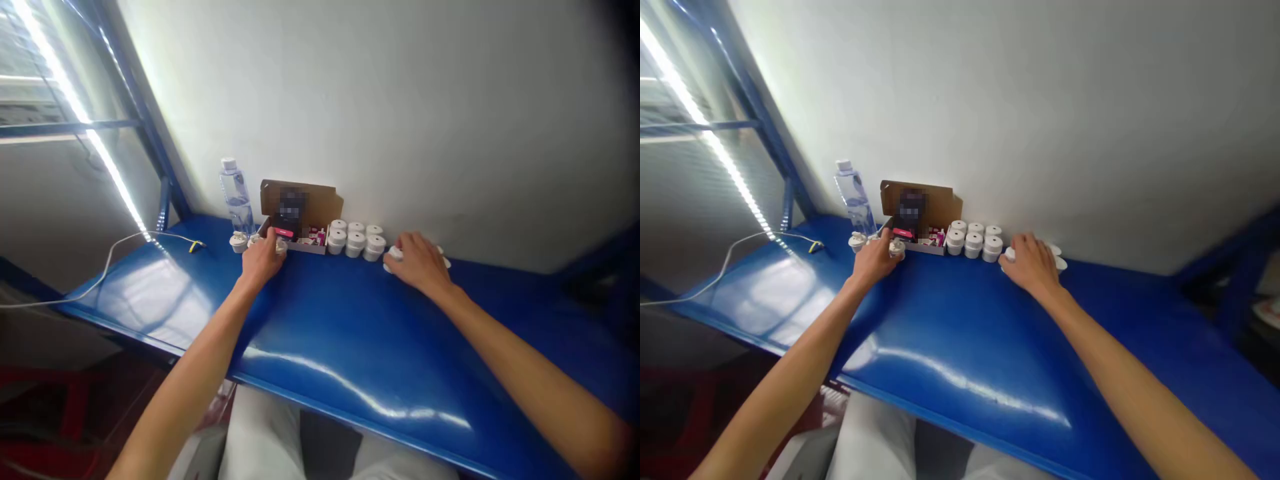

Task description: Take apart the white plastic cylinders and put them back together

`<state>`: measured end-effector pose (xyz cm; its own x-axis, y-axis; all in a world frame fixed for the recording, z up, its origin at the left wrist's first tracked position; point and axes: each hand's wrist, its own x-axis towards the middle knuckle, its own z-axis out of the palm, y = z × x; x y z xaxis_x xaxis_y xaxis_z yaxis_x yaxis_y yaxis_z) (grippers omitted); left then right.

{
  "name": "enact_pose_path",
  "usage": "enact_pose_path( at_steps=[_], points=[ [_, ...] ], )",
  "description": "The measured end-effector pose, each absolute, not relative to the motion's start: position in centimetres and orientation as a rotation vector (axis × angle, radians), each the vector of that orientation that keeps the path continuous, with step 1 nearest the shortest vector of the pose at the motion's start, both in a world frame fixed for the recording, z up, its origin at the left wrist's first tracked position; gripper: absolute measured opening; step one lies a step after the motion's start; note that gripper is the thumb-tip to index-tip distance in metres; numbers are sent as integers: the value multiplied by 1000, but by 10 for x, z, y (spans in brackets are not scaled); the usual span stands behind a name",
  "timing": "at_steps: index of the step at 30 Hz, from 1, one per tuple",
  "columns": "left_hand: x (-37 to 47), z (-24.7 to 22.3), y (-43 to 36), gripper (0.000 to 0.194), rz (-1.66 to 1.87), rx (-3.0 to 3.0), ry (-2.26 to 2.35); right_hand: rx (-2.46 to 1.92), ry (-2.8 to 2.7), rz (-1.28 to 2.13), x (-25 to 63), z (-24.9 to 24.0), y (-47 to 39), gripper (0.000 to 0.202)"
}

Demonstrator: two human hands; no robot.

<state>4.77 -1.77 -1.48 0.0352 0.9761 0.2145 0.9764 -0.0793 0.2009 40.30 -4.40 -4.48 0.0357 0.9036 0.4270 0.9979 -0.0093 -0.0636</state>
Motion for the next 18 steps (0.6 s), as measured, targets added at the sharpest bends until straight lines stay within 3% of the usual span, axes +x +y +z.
enact_pose_path(
  at_steps=[3,6,9,12,18],
  points=[
    [48,-14,-15,52,-622,-2305,-2079,-1960,-1840,-111,393,-49,-71,26],
    [63,-16,-23,42,-848,-2661,-1812,-1818,-1732,192,376,-56,-96,29],
    [91,-22,-46,45,-1023,-3149,-1419,-1595,-1530,709,353,-59,-111,41],
    [116,-30,-72,49,-970,-3459,-1137,-1379,-1430,958,336,-58,-119,46],
    [125,-35,-85,32,-939,-3352,-911,-1295,-1244,1412,336,-52,-123,57]
  ],
)
